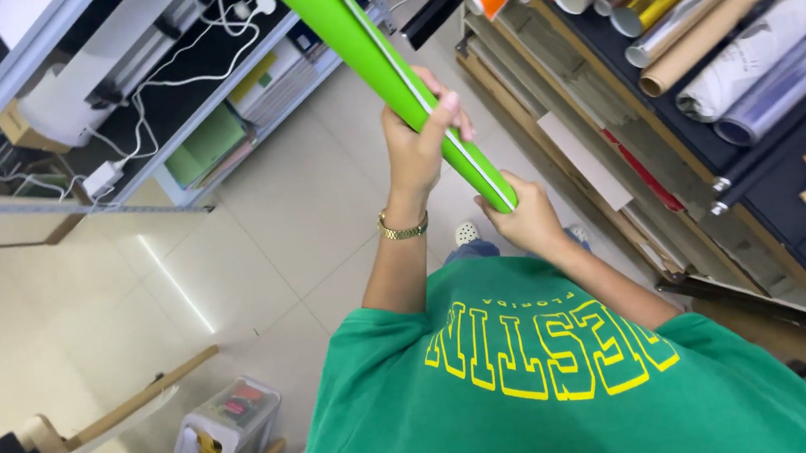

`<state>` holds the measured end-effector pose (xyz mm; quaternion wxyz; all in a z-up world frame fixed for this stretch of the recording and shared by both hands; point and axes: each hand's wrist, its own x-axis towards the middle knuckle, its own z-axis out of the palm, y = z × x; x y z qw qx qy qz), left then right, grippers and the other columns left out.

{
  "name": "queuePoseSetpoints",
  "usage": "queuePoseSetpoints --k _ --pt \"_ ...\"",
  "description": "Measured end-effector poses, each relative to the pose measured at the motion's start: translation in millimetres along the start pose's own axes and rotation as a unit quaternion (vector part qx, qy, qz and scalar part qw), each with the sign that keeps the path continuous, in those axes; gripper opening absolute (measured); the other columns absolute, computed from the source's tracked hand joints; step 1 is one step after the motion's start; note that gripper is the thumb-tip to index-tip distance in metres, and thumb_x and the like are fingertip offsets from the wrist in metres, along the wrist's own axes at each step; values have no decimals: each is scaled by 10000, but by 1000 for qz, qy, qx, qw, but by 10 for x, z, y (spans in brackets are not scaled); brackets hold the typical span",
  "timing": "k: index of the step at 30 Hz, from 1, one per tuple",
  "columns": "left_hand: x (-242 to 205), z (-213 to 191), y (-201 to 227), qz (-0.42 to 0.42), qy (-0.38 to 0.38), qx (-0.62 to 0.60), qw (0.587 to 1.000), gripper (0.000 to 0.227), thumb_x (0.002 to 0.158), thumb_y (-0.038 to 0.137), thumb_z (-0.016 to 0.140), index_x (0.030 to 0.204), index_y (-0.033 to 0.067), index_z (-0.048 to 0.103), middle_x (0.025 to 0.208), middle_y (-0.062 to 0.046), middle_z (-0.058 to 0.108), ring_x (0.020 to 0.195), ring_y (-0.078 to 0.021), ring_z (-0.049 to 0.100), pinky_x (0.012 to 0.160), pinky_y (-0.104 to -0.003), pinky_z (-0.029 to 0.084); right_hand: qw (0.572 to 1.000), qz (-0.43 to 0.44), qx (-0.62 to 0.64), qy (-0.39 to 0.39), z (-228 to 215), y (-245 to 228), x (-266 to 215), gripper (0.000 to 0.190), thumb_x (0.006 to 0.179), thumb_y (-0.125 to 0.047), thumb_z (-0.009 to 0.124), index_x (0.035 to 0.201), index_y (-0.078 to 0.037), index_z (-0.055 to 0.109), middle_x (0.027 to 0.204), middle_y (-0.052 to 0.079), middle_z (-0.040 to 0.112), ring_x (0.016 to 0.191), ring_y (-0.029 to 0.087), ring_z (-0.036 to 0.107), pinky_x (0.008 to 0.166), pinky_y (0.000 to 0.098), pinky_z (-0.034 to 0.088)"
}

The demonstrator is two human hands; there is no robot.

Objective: Inspecting a green roll of vinyl by unrolling it on the floor and then rolling it back up for storage.

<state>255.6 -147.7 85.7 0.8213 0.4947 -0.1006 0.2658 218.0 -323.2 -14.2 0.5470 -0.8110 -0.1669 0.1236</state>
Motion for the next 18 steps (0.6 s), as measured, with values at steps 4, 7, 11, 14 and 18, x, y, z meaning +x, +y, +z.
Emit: queuePoseSetpoints --k 4,7,11,14,18 --pt "189 268 189 -38 63 31 997 140 956 50 616 1003 112 501 642 -28 511 490 -184 576 507 -310 532 995 -32 -88 30 -276 616 -328 134 868 -67 742 915 -80 617 700 35 594 572 158 529 553 318 415" --pt "327 454 177 -4 56 13 998 168 974 23 606 1073 103 497 690 -36 495 483 -183 536 485 -309 502 995 -26 -92 24 -560 1078 -598 184 864 -66 745 1035 -69 677 800 36 698 634 160 644 620 305 494" --pt "405 786 47 12 -22 -41 999 207 1017 13 580 1175 105 484 728 -54 484 480 -193 517 452 -312 501 998 36 -57 -21 -902 1174 -1034 460 915 -248 732 1293 8 673 1251 150 731 1098 257 728 1046 348 537" --pt "431 1076 -182 -7 -92 -81 992 224 1042 21 583 1240 93 508 807 -85 479 460 -177 446 395 -309 435 998 55 1 21 -889 1431 -1230 312 869 -147 778 1154 -30 729 995 87 774 744 182 714 671 308 556" --pt "927 1065 -587 -50 -114 -64 990 124 937 -9 594 963 18 475 695 -70 479 445 -169 482 384 -302 465 992 109 58 6 -803 1347 -1155 253 891 -206 795 795 -131 572 690 -8 563 602 118 505 546 275 410"
